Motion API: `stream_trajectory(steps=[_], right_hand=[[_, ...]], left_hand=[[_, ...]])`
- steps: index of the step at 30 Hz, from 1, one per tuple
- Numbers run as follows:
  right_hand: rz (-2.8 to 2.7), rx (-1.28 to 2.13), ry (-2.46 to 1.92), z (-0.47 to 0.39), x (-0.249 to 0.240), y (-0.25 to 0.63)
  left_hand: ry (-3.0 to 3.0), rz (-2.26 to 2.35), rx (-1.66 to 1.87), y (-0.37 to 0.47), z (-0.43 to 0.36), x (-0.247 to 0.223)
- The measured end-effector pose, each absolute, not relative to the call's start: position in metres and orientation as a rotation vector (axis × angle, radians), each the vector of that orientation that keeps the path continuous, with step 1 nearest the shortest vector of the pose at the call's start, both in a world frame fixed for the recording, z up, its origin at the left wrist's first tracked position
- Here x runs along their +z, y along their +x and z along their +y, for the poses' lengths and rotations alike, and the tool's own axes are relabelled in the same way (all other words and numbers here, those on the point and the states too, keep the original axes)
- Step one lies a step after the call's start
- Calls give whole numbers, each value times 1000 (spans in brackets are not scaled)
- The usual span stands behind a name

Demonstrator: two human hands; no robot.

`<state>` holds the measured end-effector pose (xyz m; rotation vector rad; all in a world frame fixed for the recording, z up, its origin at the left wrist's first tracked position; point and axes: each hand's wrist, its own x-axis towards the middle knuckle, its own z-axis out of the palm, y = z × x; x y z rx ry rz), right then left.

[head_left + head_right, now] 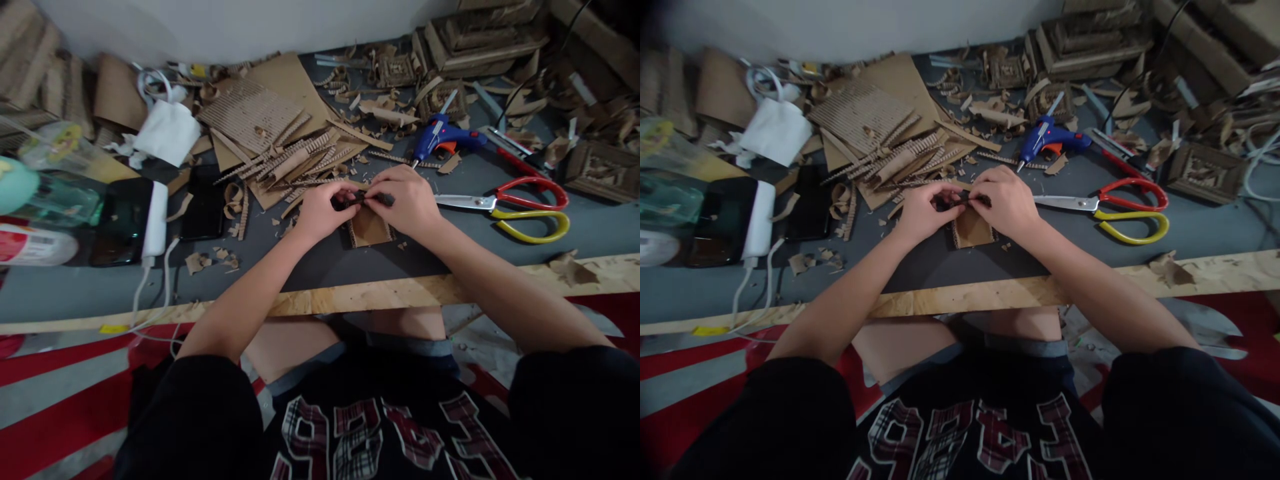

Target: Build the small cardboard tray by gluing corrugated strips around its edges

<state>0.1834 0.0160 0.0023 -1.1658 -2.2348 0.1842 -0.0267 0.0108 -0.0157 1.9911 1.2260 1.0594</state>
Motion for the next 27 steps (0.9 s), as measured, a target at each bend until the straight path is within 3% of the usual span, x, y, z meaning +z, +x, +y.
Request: stream_trajectory(steps=[27], right_hand=[[-2070,218,-887,2,26,182]], left_hand=[[2237,1121,1612,-21,-10,5]])
